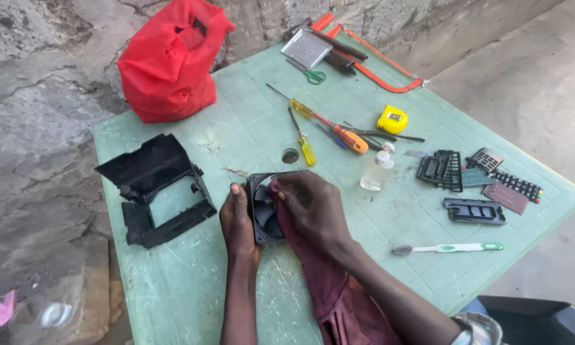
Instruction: Cleaning a small electronic fan using a cloth and a small tool to remove dust from the blades and housing.
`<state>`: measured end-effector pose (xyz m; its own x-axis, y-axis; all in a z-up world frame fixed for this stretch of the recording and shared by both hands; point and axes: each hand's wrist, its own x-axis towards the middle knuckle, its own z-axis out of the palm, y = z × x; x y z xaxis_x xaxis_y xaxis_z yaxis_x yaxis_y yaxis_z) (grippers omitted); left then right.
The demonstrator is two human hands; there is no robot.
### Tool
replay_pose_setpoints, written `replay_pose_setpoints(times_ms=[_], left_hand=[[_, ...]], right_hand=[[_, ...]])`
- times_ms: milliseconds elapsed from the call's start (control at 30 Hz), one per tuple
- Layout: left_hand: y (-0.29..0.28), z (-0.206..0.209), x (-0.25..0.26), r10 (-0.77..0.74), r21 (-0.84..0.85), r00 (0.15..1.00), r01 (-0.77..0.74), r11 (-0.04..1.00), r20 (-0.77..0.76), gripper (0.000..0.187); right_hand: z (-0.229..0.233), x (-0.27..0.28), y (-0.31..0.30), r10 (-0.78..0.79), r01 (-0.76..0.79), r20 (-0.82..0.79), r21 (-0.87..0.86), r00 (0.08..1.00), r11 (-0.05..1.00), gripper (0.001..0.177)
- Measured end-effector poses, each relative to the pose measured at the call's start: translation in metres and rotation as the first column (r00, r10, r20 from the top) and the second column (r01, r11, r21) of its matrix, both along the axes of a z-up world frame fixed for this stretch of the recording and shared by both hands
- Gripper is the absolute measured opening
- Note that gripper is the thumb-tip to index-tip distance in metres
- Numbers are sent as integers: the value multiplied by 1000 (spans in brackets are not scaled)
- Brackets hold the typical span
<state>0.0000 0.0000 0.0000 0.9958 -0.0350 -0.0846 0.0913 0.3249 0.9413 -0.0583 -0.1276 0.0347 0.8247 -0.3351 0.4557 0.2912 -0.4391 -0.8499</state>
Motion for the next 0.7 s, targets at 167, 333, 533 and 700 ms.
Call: replay_pose_setpoints(times_ms=[167,333,533,700], left_hand=[[1,28,-6,-50,-24,925,45,999,-376,78],[-1,44,-11,-9,47,906,31,998,-423,79],[4,17,-10,-31,85,967,54,995,-252,80],[0,1,-8,66,81,989,-55,995,-135,69]], right_hand=[[-9,1,0,50,-44,-83,69,995,997,12],[-14,2,0,33,-28,-81,64,996,998,12],[-9,-2,3,72,-72,-26,26,997,997,12],[-4,-6,6,133,-127,142,-53,981,991,6]])
